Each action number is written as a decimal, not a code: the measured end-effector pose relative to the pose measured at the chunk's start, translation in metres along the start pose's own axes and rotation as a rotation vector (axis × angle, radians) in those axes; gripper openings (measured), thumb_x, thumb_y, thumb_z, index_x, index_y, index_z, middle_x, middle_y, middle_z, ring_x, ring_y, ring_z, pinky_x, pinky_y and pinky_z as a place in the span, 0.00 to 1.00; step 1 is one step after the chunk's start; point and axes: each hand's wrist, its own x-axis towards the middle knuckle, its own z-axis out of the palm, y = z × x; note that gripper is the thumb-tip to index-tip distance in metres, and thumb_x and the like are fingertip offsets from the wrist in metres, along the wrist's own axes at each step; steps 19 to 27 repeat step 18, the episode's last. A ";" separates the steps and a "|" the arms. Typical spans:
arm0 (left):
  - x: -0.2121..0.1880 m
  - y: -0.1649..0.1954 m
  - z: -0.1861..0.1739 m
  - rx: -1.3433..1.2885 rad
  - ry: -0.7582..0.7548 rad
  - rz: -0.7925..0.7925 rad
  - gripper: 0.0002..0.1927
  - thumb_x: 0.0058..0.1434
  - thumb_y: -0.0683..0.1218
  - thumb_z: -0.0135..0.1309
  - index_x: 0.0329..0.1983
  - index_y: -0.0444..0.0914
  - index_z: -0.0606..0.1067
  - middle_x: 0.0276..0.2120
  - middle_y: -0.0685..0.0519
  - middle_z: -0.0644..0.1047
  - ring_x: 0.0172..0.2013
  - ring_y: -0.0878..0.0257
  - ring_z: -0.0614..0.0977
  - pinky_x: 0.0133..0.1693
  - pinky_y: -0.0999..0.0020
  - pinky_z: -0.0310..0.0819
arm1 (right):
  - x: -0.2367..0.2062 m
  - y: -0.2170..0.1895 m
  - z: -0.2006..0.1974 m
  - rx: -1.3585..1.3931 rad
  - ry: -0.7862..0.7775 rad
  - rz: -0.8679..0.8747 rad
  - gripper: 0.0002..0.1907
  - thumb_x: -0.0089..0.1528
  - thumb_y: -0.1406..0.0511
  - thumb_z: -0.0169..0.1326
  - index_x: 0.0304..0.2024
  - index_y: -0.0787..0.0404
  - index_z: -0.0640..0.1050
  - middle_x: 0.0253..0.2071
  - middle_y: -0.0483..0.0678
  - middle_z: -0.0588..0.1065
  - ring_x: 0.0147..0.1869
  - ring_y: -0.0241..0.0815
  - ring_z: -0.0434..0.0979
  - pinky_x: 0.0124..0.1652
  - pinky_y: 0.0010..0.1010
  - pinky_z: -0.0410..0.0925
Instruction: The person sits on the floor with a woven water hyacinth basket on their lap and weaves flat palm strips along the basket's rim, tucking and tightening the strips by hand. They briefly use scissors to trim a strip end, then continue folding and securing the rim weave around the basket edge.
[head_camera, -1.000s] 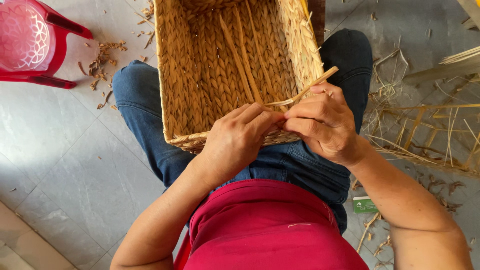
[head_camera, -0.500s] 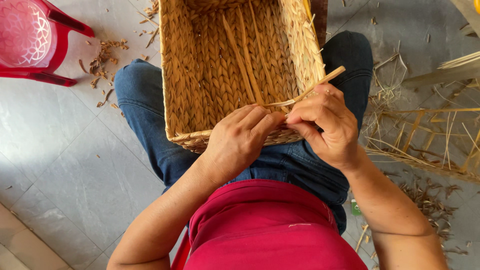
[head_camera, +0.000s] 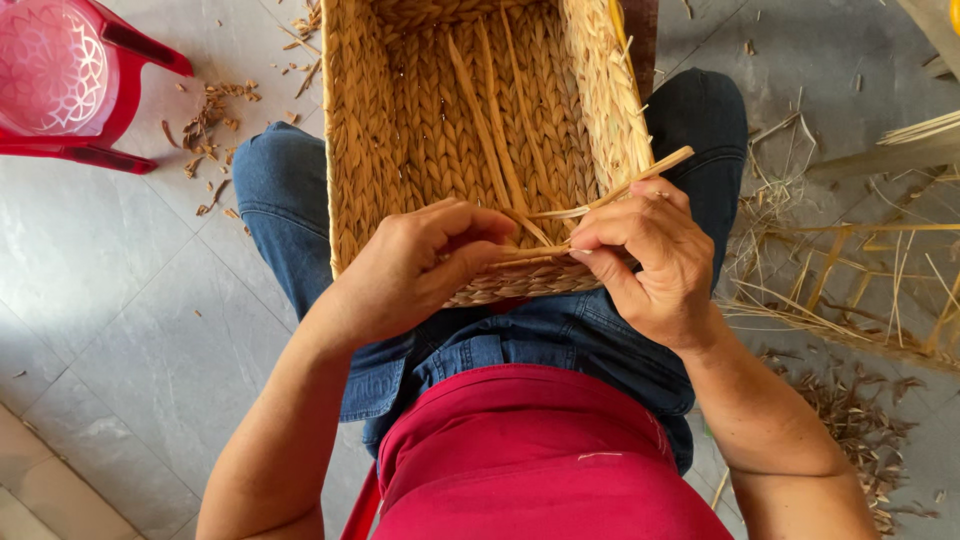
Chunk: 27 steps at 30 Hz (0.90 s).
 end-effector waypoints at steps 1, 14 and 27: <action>0.000 0.000 0.001 -0.015 -0.005 -0.070 0.12 0.65 0.43 0.57 0.50 0.35 0.78 0.39 0.51 0.83 0.39 0.63 0.86 0.41 0.69 0.80 | 0.001 -0.002 0.001 0.006 -0.001 0.008 0.07 0.64 0.70 0.64 0.38 0.58 0.77 0.39 0.42 0.80 0.48 0.42 0.82 0.61 0.41 0.65; -0.007 0.003 0.027 0.174 0.162 -0.206 0.06 0.60 0.44 0.60 0.35 0.36 0.79 0.31 0.51 0.83 0.30 0.62 0.87 0.33 0.70 0.80 | 0.002 -0.004 -0.016 0.097 -0.042 -0.045 0.08 0.61 0.70 0.65 0.39 0.57 0.79 0.41 0.44 0.80 0.48 0.43 0.81 0.58 0.40 0.67; -0.017 -0.012 0.021 0.208 0.152 -0.159 0.06 0.57 0.44 0.61 0.35 0.36 0.80 0.31 0.52 0.84 0.33 0.63 0.88 0.36 0.71 0.81 | -0.012 0.030 -0.054 0.212 0.026 0.033 0.03 0.66 0.64 0.58 0.42 0.51 0.80 0.49 0.42 0.81 0.56 0.39 0.81 0.69 0.43 0.62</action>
